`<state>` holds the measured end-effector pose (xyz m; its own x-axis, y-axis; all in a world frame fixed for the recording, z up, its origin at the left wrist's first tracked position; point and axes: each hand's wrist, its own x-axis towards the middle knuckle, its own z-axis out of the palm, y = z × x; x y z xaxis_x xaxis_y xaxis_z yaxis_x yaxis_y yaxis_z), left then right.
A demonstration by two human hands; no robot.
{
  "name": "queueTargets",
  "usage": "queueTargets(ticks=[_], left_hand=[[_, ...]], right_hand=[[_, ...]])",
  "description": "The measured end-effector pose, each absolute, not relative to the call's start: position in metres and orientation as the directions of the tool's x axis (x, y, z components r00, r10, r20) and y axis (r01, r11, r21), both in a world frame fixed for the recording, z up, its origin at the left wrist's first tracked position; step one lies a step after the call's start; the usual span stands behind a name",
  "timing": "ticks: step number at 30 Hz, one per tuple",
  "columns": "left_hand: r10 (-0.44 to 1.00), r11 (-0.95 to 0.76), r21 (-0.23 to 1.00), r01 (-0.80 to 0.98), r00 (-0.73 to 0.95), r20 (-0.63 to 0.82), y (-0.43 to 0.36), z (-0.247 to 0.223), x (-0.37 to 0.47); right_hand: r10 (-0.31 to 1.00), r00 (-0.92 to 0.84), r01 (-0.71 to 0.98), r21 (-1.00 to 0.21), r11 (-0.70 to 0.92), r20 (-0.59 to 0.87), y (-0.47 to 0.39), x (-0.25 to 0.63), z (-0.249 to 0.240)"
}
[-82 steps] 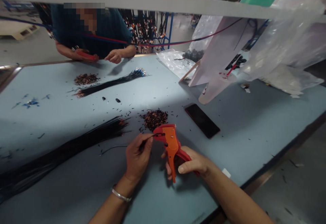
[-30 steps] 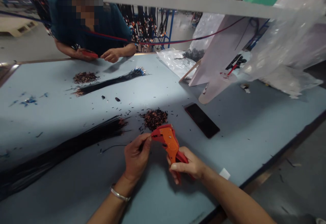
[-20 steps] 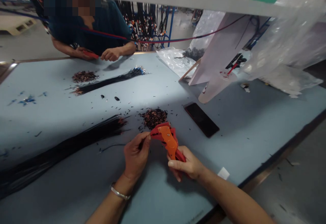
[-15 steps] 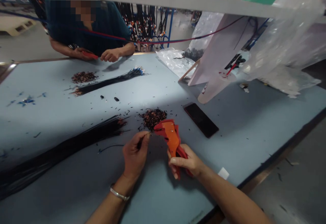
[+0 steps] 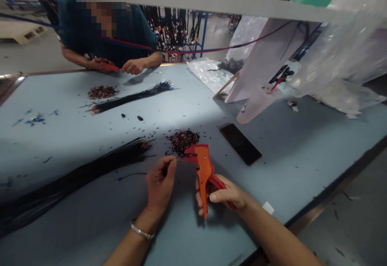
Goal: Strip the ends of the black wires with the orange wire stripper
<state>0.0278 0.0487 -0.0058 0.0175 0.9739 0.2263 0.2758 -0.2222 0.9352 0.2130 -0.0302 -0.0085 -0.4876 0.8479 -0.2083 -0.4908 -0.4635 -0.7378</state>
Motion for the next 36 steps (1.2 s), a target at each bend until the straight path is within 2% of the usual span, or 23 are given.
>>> queueTargets(ticks=[4, 14, 36], left_hand=[[0.969, -0.248, 0.933, 0.259, 0.054, 0.243, 0.048, -0.006, 0.028], [0.955, -0.287, 0.927, 0.240, 0.148, 0.257, 0.046, -0.003, 0.027], [0.956, -0.294, 0.931, 0.218, 0.070, 0.286, 0.045, -0.003, 0.028]], right_hand=[[0.832, -0.520, -0.517, -0.704, -0.487, -0.193, -0.031, 0.213, -0.010], [0.811, -0.559, -0.493, -0.719, -0.490, -0.169, -0.031, 0.211, -0.009], [0.857, -0.472, -0.474, -0.760, -0.445, -0.207, -0.037, 0.201, -0.014]])
